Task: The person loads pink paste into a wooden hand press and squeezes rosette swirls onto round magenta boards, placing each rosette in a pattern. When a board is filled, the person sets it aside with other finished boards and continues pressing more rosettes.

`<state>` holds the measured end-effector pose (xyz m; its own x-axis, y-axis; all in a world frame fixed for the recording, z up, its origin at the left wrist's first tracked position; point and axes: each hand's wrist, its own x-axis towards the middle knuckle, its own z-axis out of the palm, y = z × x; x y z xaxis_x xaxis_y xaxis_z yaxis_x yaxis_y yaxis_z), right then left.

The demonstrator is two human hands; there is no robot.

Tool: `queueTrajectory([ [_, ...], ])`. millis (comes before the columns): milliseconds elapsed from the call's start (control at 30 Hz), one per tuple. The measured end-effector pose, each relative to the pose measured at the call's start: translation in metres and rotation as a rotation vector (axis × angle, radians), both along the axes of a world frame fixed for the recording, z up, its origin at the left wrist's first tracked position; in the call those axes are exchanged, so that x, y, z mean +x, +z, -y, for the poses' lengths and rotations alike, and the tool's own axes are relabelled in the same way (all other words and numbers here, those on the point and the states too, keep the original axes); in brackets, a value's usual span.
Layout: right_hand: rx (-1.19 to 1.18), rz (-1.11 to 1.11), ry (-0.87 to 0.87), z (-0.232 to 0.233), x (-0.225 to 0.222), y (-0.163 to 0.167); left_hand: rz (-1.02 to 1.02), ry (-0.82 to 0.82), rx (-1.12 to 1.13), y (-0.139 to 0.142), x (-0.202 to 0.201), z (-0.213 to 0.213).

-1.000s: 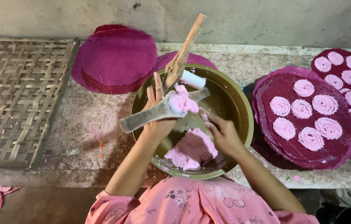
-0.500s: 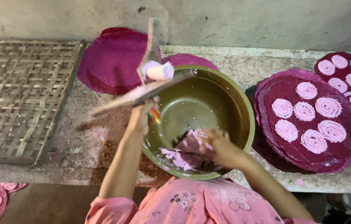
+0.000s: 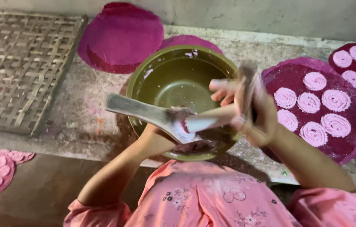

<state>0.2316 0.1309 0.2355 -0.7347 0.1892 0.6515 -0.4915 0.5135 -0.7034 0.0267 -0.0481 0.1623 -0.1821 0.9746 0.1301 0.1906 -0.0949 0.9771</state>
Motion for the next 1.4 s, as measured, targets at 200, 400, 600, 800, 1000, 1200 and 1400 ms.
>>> queueTrajectory([
  [200, 0.447, -0.268, 0.011, 0.016, 0.033, -0.014, 0.057, -0.096, -0.076, 0.037, 0.062, -0.001],
  [400, 0.454, -0.036, -0.210, -0.015, 0.104, -0.007, 0.098, -0.166, -0.008, 0.042, 0.106, -0.054],
  [600, -0.613, 0.989, 0.512, -0.103, 0.210, -0.038, 0.127, -0.290, -0.023, 0.047, 0.140, -0.135],
  [800, -0.804, 0.466, -0.081, -0.114, 0.346, -0.100, -0.068, -0.344, 0.067, -0.016, 0.173, -0.290],
  [1000, -0.927, 0.254, -0.422, -0.105, 0.436, -0.140, -0.512, 0.164, -0.395, -0.066, 0.168, -0.397],
  [1200, -0.914, 0.188, -0.451, -0.115, 0.456, -0.153, 0.248, 0.109, -0.464, -0.095, 0.156, -0.391],
  [1400, -0.909, 0.263, -0.382, -0.148, 0.434, -0.149, 0.335, 0.465, -0.268, -0.146, 0.199, -0.304],
])
